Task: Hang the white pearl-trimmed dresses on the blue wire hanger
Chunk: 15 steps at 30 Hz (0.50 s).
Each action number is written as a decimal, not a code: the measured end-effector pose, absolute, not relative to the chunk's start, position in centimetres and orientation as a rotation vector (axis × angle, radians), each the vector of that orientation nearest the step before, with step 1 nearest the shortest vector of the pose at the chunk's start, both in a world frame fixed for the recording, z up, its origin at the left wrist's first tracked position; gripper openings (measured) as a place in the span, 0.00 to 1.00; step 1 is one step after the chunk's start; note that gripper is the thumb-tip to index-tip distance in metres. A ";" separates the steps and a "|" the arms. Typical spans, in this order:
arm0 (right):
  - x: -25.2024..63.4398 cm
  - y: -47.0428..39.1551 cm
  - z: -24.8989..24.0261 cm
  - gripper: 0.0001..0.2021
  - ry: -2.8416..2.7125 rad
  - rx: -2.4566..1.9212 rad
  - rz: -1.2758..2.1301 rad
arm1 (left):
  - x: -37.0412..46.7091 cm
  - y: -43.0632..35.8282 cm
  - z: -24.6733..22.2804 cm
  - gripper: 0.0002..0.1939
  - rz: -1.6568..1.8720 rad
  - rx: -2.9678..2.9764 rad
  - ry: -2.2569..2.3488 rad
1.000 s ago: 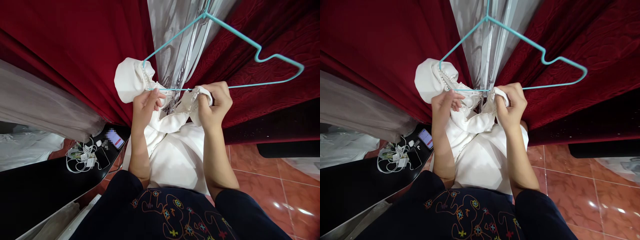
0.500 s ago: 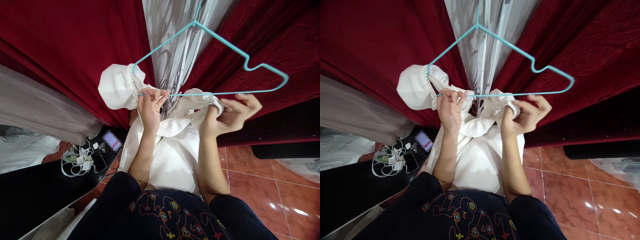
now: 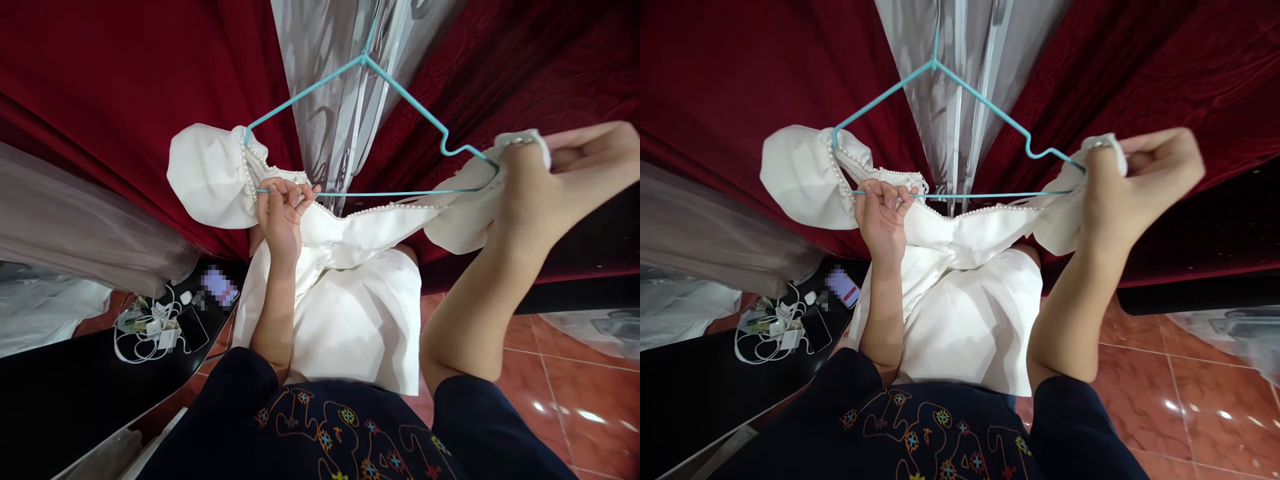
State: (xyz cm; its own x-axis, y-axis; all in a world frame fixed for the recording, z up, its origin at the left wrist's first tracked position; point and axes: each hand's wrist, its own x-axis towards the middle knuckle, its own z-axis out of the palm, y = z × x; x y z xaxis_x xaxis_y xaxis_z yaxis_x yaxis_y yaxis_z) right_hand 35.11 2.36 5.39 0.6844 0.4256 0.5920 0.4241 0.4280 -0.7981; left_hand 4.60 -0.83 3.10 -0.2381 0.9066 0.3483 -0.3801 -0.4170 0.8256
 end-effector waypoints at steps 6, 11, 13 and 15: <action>28.5 0.4 8.8 0.12 -1.119 -1.192 0.067 | 4.7 -0.7 2.7 0.27 1.797 1.085 0.899; 26.0 -0.5 8.6 0.10 -1.260 -1.087 0.253 | 4.9 -0.7 2.6 0.26 1.798 1.069 0.867; 25.7 -1.5 8.6 0.09 -1.273 -1.067 0.266 | 4.9 -0.7 2.7 0.25 1.794 1.044 0.792; 25.3 -2.8 8.4 0.09 -1.308 -1.089 0.237 | 5.1 -0.8 2.9 0.25 1.793 1.005 0.719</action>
State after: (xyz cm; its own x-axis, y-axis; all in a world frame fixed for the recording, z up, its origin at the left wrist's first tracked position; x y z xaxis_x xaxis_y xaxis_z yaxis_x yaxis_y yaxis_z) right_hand 25.31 -2.77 8.39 0.3134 0.6899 0.6525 0.4169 0.5174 -0.7473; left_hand 5.05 -0.76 2.95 -0.2354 0.9158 0.3253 -0.4370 -0.3987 0.8062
